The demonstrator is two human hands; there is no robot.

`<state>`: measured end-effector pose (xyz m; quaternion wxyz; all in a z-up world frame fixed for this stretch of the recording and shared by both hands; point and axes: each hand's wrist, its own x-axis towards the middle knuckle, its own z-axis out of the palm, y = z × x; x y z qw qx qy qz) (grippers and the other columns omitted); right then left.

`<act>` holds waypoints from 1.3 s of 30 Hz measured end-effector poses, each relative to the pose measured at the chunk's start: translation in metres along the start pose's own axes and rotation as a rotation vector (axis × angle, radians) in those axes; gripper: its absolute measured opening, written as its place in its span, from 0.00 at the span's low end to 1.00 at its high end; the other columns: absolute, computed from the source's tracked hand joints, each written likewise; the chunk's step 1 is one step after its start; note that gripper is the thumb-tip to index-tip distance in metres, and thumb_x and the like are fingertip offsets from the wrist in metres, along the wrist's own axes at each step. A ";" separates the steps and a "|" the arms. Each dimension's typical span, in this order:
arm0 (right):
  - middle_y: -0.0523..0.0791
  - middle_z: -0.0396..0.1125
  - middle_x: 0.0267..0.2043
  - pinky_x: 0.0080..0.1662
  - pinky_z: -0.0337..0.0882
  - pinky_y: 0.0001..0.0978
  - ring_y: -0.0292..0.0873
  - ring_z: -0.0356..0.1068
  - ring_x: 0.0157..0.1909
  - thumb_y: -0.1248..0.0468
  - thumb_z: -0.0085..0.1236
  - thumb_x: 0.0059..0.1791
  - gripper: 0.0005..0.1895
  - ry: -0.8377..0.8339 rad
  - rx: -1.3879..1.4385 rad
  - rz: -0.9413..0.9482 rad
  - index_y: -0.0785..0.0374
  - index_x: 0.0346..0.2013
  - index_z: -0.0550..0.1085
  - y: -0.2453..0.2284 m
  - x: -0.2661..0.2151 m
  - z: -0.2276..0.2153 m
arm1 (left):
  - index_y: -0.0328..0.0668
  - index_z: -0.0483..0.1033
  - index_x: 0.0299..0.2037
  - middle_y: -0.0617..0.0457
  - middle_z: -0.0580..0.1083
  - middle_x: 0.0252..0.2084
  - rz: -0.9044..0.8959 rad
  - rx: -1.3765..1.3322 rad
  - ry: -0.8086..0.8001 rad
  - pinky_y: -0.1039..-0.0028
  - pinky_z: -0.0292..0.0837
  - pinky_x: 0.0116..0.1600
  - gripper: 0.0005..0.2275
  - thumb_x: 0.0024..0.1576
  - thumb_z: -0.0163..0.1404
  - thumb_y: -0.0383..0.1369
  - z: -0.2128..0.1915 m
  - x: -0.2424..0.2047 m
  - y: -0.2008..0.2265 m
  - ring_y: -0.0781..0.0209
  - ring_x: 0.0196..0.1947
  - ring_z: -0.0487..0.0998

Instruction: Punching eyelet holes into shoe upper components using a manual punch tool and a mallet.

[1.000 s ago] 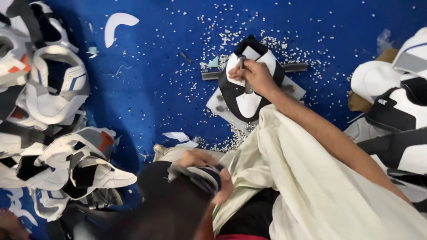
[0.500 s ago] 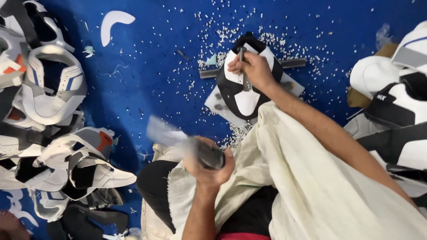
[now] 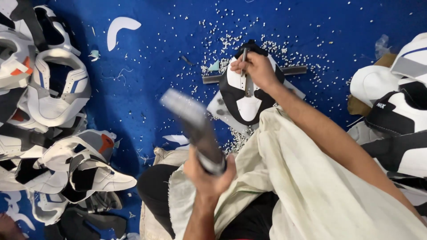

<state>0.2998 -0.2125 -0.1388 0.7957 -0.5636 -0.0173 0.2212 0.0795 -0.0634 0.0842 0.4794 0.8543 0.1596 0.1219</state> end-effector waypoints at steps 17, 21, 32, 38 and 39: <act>0.49 0.76 0.45 0.47 0.79 0.32 0.42 0.80 0.47 0.69 0.50 0.55 0.04 0.031 -0.273 0.059 0.69 0.41 0.72 0.006 0.026 -0.007 | 0.37 0.73 0.43 0.48 0.77 0.31 0.101 0.003 0.045 0.69 0.76 0.37 0.20 0.44 0.64 0.37 -0.023 0.005 0.011 0.59 0.27 0.78; 0.50 0.79 0.45 0.51 0.80 0.33 0.41 0.81 0.47 0.70 0.52 0.54 0.06 0.034 -0.597 -0.216 0.70 0.41 0.75 -0.005 -0.005 0.008 | 0.47 0.69 0.32 0.53 0.73 0.25 0.073 0.064 0.019 0.71 0.71 0.34 0.19 0.41 0.68 0.39 -0.008 -0.002 -0.019 0.62 0.24 0.75; 0.55 0.74 0.47 0.54 0.79 0.42 0.50 0.76 0.47 0.65 0.43 0.62 0.09 0.335 0.349 -0.218 0.68 0.43 0.70 -0.012 0.002 -0.070 | 0.30 0.73 0.46 0.33 0.78 0.32 -0.449 0.681 -0.437 0.51 0.74 0.42 0.28 0.47 0.62 0.49 -0.034 -0.057 -0.096 0.34 0.36 0.80; 0.54 0.73 0.53 0.53 0.76 0.39 0.46 0.76 0.48 0.66 0.44 0.55 0.13 0.311 0.438 0.002 0.71 0.49 0.73 -0.033 -0.068 -0.101 | 0.28 0.71 0.45 0.39 0.79 0.32 -0.241 1.106 -0.775 0.53 0.75 0.39 0.31 0.50 0.54 0.56 -0.020 -0.060 -0.160 0.40 0.33 0.82; 0.54 0.73 0.53 0.53 0.76 0.39 0.46 0.76 0.48 0.66 0.44 0.55 0.13 0.329 0.432 -0.006 0.71 0.49 0.73 -0.002 -0.066 -0.114 | 0.28 0.71 0.45 0.39 0.79 0.32 -0.224 1.099 -0.787 0.53 0.75 0.39 0.31 0.50 0.54 0.56 -0.024 -0.042 -0.149 0.40 0.33 0.82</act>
